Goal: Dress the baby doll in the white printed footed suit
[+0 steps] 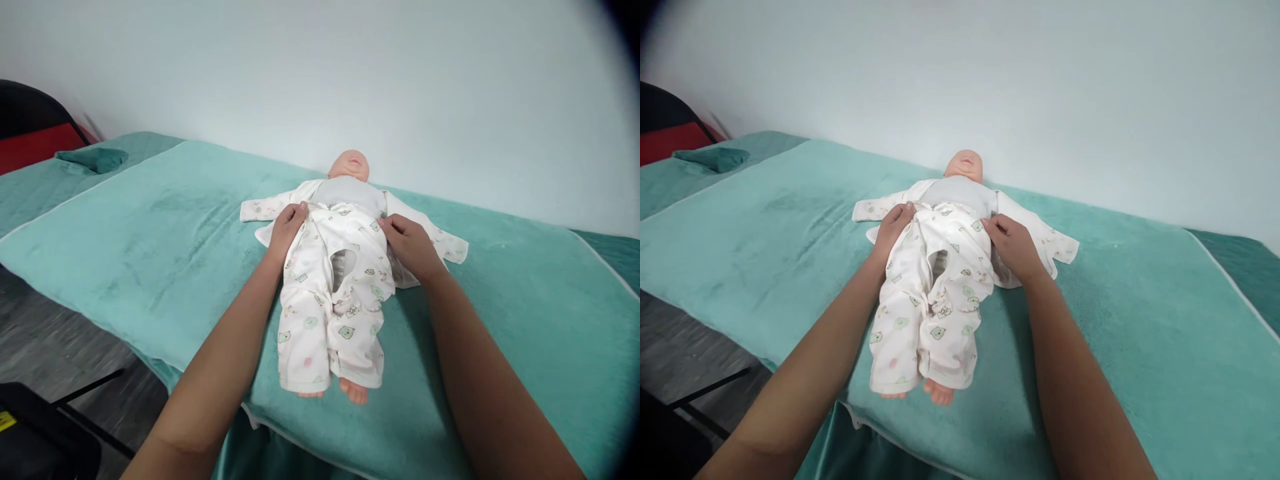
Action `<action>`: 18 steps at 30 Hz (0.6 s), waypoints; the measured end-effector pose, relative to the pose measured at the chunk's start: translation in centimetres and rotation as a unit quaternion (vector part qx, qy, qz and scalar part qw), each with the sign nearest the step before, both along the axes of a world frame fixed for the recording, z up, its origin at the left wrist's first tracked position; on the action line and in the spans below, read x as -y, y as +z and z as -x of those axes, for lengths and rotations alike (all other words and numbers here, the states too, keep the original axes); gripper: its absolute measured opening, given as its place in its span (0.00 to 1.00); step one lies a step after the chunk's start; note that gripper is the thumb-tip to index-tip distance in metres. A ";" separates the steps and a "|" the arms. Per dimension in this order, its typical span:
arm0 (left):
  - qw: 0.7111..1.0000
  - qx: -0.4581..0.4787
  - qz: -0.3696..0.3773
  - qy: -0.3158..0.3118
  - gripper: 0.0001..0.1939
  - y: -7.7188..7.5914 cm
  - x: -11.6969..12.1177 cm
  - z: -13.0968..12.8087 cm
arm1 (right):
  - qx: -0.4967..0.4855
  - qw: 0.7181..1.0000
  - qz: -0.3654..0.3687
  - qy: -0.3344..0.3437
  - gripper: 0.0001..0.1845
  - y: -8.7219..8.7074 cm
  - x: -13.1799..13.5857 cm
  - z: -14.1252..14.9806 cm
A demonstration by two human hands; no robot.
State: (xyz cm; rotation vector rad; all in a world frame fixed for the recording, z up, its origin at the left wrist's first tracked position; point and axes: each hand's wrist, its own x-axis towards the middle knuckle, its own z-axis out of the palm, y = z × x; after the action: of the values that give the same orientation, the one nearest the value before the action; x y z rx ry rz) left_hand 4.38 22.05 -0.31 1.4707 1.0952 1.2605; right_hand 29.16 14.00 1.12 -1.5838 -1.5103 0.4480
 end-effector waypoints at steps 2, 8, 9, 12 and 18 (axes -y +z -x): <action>0.999 0.019 0.030 -0.010 0.21 0.2 0.5 0.5 | -0.056 0.996 0.058 0.035 0.20 0.1 0.4 -0.4; 0.975 0.061 0.172 -0.127 0.13 0.2 1.1 2.0 | -0.218 0.950 0.166 0.148 0.11 -0.2 1.1 -2.1; 0.970 0.057 0.179 -0.151 0.15 0.1 1.1 2.2 | -0.225 0.946 0.175 0.157 0.11 -0.3 1.2 -2.2; 0.959 0.054 0.169 -0.221 0.22 0.1 1.4 2.8 | -0.245 0.940 0.177 0.157 0.11 -0.5 1.3 -2.1; 0.941 0.108 0.194 -0.257 0.30 -0.5 1.1 3.3 | -0.307 0.928 0.150 0.149 0.15 -0.5 1.1 -1.0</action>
State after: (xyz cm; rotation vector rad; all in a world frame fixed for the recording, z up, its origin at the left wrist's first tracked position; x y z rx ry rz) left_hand 1.08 20.98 -0.85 1.1770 0.6965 0.7595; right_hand 30.17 12.91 0.61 -1.2520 -1.2181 1.2721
